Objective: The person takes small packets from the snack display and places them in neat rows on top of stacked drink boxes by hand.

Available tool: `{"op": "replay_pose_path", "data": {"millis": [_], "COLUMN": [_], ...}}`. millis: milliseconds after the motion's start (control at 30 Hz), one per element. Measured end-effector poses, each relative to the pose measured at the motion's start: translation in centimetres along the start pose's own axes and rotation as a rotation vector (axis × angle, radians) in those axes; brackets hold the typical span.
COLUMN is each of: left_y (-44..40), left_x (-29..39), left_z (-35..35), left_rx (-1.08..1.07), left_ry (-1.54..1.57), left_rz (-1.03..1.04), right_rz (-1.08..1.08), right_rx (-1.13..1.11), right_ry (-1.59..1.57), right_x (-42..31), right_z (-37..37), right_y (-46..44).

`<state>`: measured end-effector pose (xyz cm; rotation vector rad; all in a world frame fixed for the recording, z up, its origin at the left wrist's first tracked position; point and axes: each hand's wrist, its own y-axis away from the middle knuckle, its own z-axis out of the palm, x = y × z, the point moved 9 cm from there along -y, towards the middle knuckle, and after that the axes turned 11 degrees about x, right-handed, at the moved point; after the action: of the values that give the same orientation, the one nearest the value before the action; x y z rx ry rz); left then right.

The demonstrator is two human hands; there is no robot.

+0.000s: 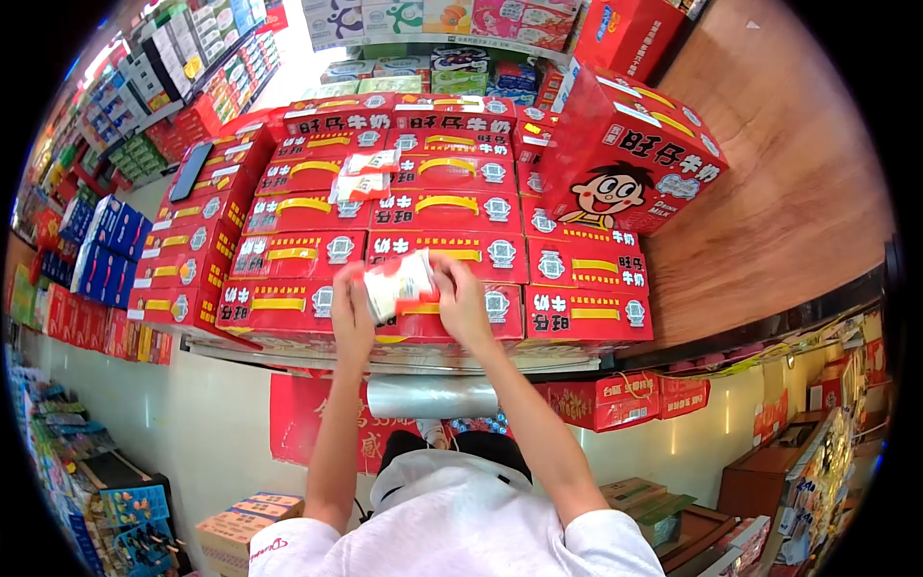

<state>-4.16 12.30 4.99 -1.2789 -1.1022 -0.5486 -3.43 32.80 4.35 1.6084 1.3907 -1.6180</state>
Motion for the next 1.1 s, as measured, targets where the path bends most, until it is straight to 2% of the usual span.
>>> {"op": "replay_pose_path", "data": {"millis": [67,100,133,167,200,233,267,333,400,500,600,733,833,967,1100], "left_y": [3.7,5.6,7.2,9.6,11.2,13.7,15.5,18.4,20.2,22.4,25.5,30.0,33.3,38.3,41.8], "left_x": [1.5,2.2,4.3,3.2,3.9,3.5,2.3,3.2,4.5,7.2,9.4,11.5,13.2,14.0,15.7], "left_z": [-0.1,0.2,0.3,0.6,1.1,1.7,2.7,4.4,6.6,10.1,13.0,16.2,18.0,20.5,22.0], "left_rx": [0.010,-0.008,0.000,0.008,0.013,-0.011,-0.054,-0.161,-0.253,-0.438,-0.577,-0.713,-0.732,-0.915,-1.033], "left_ry": [0.063,0.064,-0.067,-0.037,-0.055,-0.158,0.070,0.060,0.120,0.197,0.254,0.253,0.333,0.343,0.377], "left_rz": [-0.151,-0.156,0.039,-0.005,-0.012,0.011,-0.219,-0.142,-0.130,-0.052,-0.102,-0.066,0.010,-0.087,-0.097], "right_rz": [-0.040,-0.081,-0.039,0.003,0.133,0.152,0.171,0.211,0.348,0.427,0.540,0.690,0.685,0.573,0.594], "right_rx": [0.047,0.086,0.087,0.088,0.056,0.113,0.170,0.239,0.232,0.348,0.526,0.689,0.784,0.918,1.108], "right_ry": [-0.012,0.043,0.063,0.083,0.070,0.066,0.063,0.070,0.145,0.066,-0.018,-0.012,-0.059,0.103,0.008], "right_x": [-2.1,-3.0,-2.6,-2.1,-0.6,-0.4,-0.2,1.8,3.5,6.1,8.3,7.9,8.9,8.9,8.1], "right_z": [-2.8,-4.5,-5.9,-7.4,-8.7,-10.5,-12.4,-15.8,-19.1,-23.4,-27.3,-32.2,-35.4,-39.4,-42.1], "right_y": [2.6,4.4,6.0,7.6,9.1,10.3,11.6,14.7,17.8,22.4,25.9,28.6,31.6,35.8,39.5]}}
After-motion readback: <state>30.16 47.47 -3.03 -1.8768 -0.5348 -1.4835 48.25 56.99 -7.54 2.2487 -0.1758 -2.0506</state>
